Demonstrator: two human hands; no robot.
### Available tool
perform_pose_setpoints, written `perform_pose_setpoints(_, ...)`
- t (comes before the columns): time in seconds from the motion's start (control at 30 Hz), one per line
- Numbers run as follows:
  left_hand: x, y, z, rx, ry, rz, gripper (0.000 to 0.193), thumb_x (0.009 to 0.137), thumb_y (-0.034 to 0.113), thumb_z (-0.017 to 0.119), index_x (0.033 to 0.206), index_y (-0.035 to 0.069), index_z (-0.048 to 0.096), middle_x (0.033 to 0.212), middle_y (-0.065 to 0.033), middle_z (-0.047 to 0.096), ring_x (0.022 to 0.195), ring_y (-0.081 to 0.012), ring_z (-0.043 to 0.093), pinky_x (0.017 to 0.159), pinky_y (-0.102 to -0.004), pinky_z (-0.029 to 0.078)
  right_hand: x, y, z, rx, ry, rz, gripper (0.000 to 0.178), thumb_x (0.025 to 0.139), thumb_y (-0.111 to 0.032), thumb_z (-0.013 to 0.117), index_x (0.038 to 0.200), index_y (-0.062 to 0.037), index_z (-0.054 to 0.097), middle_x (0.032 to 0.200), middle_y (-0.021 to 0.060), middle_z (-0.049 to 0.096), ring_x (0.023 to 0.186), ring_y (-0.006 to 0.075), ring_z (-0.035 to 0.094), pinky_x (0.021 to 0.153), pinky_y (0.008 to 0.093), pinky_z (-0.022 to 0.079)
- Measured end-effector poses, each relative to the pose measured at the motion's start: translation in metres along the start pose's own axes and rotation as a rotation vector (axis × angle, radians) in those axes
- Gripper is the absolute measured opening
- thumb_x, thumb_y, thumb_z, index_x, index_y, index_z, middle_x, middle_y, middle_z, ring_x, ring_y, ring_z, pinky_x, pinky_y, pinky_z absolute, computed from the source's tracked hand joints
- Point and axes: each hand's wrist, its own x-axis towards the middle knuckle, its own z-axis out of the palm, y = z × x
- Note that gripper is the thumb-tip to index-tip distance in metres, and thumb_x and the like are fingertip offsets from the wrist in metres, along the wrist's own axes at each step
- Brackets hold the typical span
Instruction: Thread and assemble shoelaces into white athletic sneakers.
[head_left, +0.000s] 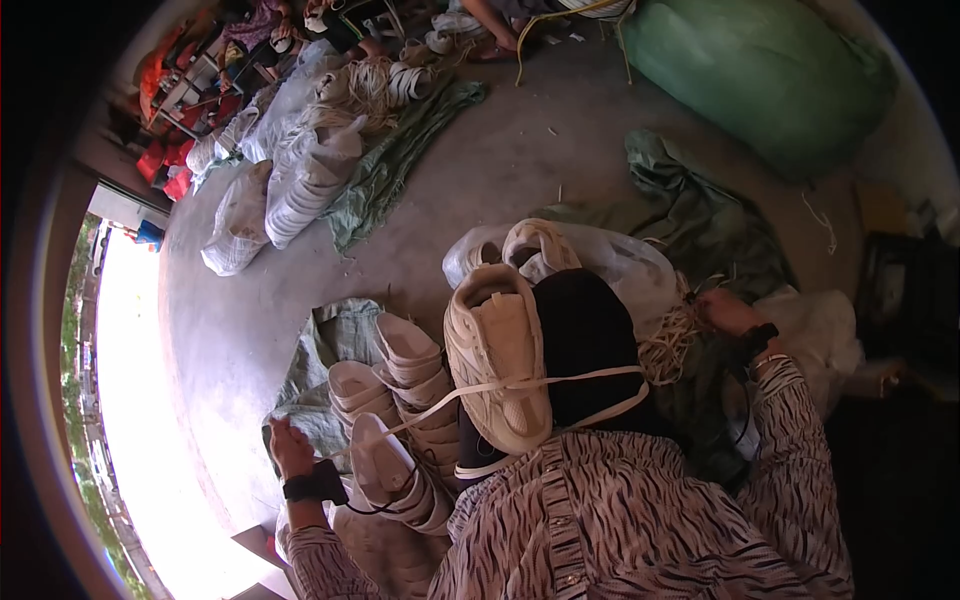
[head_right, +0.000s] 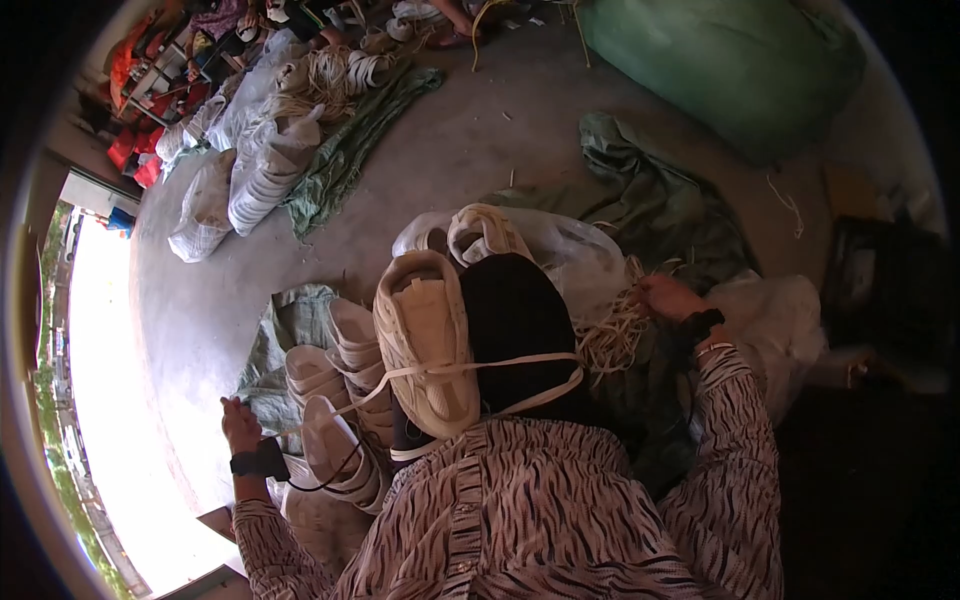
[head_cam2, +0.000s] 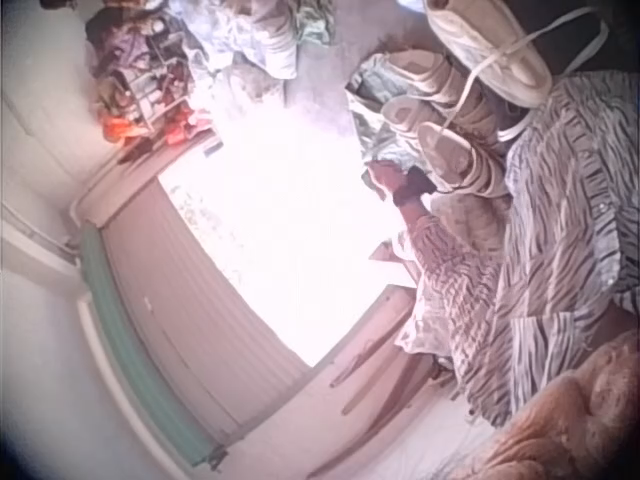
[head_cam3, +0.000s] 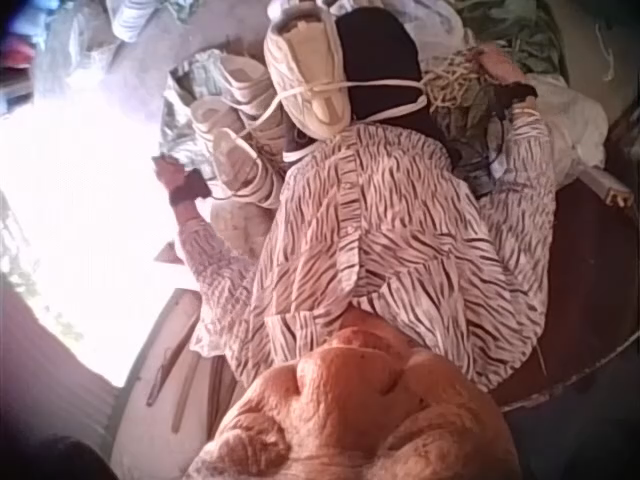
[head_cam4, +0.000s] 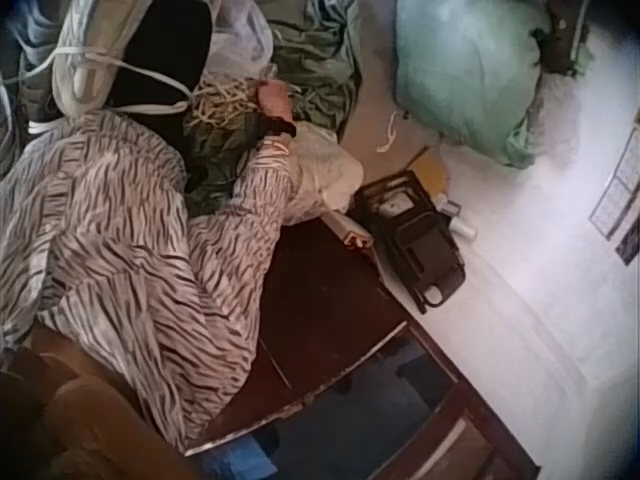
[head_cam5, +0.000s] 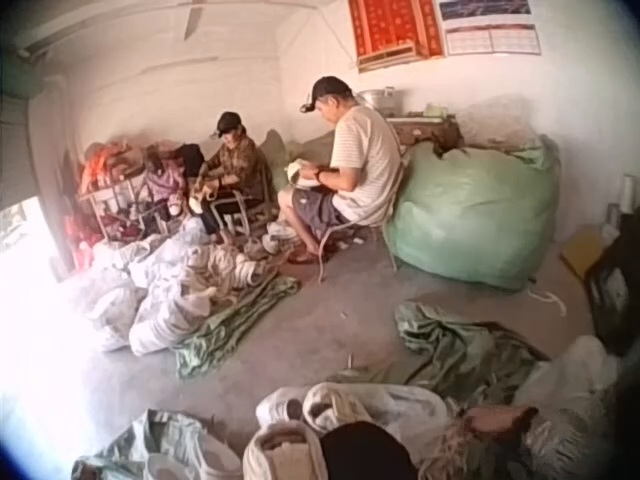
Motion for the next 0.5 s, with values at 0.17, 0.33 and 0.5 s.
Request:
perform_pose_setpoints(0.17,-0.166,-0.009,0.181,0.475,-0.574,0.714,0.017,0.093,0.013,0.044,0.083,0.002,0.052,0.064,-0.0054,0.046,0.058,-0.0166,0.045,0.056,-0.0308,0.040,-0.030,-0.169,0.060,0.595,-0.241,-0.485,0.014,0.089,-0.008,0.051,0.099,-0.0021,0.060,0.075,0.0038,0.063,0.051,0.0047,0.047,0.047,0.0177,0.038)
perform_pose_setpoints(0.33,-0.214,-0.013,0.207,0.652,-0.675,1.036,0.016,0.089,0.008,0.043,0.080,0.000,0.053,0.076,-0.0109,0.050,0.069,-0.0269,0.050,0.063,-0.0334,0.042,-0.028,-0.192,0.110,0.574,-0.055,-0.802,0.014,0.088,-0.005,0.053,0.101,-0.0018,0.058,0.091,0.0047,0.062,0.082,0.0112,0.057,0.076,0.0271,0.045)
perform_pose_setpoints(0.5,-0.217,-0.020,0.180,0.660,-0.989,0.612,0.016,0.090,0.011,0.048,0.082,-0.001,0.055,0.072,-0.0109,0.053,0.067,-0.0213,0.054,0.063,-0.0311,0.044,-0.037,-0.169,0.106,-0.057,0.362,-1.050,0.026,0.074,0.002,0.060,0.099,-0.0017,0.058,0.106,0.0106,0.056,0.099,0.0290,0.053,0.082,0.0350,0.048)
